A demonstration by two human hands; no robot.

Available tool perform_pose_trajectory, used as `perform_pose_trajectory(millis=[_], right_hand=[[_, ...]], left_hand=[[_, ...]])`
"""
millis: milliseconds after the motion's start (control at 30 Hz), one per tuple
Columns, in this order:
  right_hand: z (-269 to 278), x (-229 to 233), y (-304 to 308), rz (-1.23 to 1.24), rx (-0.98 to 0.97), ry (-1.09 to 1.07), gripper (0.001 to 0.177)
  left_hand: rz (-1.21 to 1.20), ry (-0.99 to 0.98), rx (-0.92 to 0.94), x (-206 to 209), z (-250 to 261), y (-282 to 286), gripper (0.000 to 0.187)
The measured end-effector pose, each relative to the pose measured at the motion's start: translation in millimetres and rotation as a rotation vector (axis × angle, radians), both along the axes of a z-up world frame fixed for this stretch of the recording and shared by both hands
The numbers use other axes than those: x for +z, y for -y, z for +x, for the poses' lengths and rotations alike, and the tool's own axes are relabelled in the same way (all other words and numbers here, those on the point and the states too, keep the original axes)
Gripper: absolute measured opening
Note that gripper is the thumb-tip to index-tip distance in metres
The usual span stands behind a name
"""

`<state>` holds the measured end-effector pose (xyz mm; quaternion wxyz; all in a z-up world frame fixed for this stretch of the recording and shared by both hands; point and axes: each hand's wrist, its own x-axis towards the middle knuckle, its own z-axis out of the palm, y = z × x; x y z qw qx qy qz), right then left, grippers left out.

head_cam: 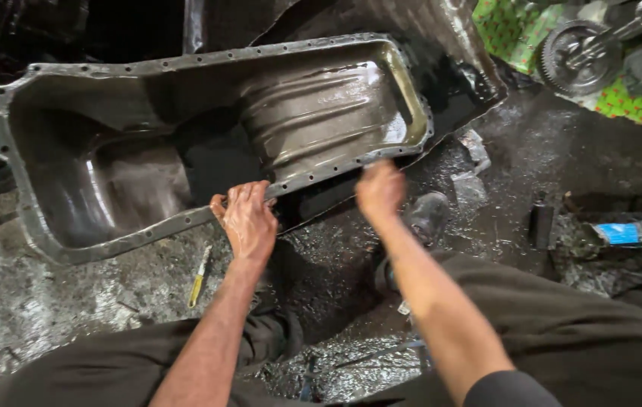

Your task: Cleaning and inspecting an engine oil pan and related components in an auto repair shop.

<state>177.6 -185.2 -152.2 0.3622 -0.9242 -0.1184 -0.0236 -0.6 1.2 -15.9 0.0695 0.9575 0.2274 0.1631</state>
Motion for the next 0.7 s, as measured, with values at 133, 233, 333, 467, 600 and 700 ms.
perform_pose_trajectory(millis=[133, 233, 333, 467, 600, 700], right_hand=[[-81, 45, -63, 0.023, 0.252, -0.148, 0.007], [-64, -4, -49, 0.136, 0.286, -0.352, 0.05], [7, -30, -4, -0.062, 0.052, 0.098, 0.019], [-9, 5, -23, -0.136, 0.082, 0.012, 0.021], [-68, 44, -71, 0.244, 0.437, 0.134, 0.018], [-24, 33, -61, -0.358, 0.381, -0.065, 0.013]], left_hand=[[0.006, 0.01, -0.008, -11, 0, -4, 0.035], [-0.009, 0.024, -0.022, -7, -2, -3, 0.034], [-0.07, 0.024, -0.013, -4, 1, -4, 0.036], [-0.027, -0.016, 0.004, 1, 1, 3, 0.04], [-0.023, -0.003, -0.002, -10, 0, -2, 0.035], [-0.024, -0.013, 0.007, 8, 4, 3, 0.038]])
